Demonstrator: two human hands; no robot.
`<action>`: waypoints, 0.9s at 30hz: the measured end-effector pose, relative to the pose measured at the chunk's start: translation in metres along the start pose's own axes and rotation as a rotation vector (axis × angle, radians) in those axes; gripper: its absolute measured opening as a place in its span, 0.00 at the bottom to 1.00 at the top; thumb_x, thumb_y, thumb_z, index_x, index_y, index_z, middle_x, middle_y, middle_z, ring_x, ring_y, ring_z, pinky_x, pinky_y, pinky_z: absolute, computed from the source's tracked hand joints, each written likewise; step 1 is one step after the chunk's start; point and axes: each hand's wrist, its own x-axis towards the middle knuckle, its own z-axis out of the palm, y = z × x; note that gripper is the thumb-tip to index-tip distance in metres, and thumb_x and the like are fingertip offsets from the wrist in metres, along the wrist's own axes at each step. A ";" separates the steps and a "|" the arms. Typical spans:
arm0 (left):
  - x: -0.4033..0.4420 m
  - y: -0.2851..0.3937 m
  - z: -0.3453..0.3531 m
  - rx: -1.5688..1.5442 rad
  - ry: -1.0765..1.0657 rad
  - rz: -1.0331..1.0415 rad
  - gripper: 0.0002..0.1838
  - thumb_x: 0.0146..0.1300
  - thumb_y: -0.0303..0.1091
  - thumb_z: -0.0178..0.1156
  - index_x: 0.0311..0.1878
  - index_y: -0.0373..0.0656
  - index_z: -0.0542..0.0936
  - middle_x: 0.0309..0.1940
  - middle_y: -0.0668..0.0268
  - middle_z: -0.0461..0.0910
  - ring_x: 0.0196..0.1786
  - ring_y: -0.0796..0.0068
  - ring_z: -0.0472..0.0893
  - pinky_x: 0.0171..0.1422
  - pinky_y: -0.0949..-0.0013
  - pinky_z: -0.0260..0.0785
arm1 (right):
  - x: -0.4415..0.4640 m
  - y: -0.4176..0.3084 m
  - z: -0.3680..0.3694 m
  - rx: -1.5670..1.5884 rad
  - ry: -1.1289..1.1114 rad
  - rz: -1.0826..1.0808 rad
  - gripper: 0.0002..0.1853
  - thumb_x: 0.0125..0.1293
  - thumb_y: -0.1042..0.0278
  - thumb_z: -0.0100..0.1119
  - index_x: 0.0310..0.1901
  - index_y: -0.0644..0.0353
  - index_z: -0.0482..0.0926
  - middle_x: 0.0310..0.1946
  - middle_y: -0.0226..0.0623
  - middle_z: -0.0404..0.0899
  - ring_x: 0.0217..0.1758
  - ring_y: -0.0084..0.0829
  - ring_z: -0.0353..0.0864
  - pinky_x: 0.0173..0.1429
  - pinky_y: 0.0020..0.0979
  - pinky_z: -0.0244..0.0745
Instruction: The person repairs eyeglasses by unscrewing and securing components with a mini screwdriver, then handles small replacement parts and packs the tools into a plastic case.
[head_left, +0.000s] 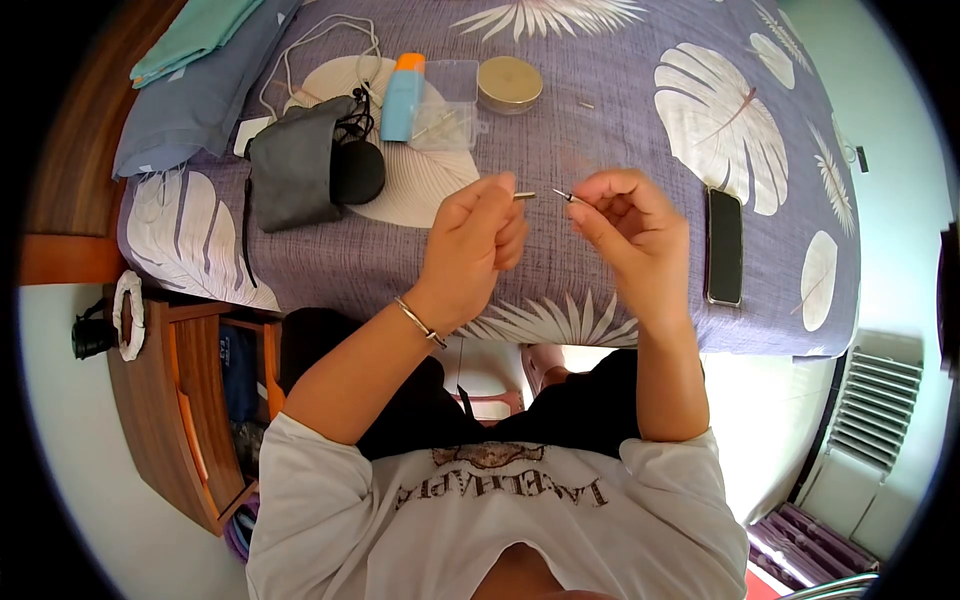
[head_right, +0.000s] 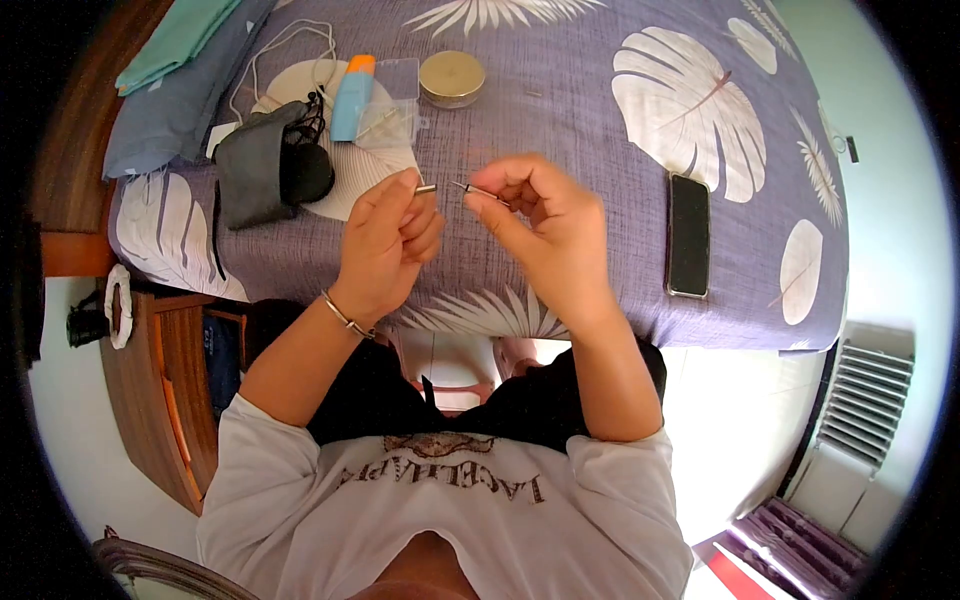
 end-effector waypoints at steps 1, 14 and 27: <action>0.000 0.000 0.000 0.009 -0.005 -0.002 0.17 0.64 0.38 0.42 0.19 0.47 0.57 0.11 0.76 0.50 0.13 0.86 0.49 0.16 0.80 0.42 | 0.001 -0.002 -0.001 -0.006 -0.014 -0.019 0.11 0.49 0.81 0.58 0.37 0.64 0.74 0.27 0.32 0.74 0.30 0.20 0.72 0.35 0.20 0.68; 0.000 -0.006 -0.001 0.074 -0.067 0.012 0.16 0.63 0.38 0.43 0.20 0.46 0.59 0.12 0.76 0.51 0.14 0.87 0.49 0.16 0.80 0.42 | 0.005 -0.002 -0.003 -0.188 -0.043 -0.184 0.07 0.46 0.81 0.59 0.29 0.63 0.77 0.26 0.33 0.75 0.27 0.22 0.72 0.31 0.20 0.68; -0.002 -0.009 0.001 0.272 -0.079 0.098 0.15 0.64 0.35 0.43 0.20 0.43 0.61 0.12 0.78 0.54 0.15 0.90 0.52 0.17 0.82 0.46 | 0.000 -0.002 0.003 -0.233 -0.020 0.068 0.06 0.52 0.72 0.58 0.23 0.65 0.76 0.14 0.32 0.72 0.16 0.19 0.68 0.21 0.20 0.62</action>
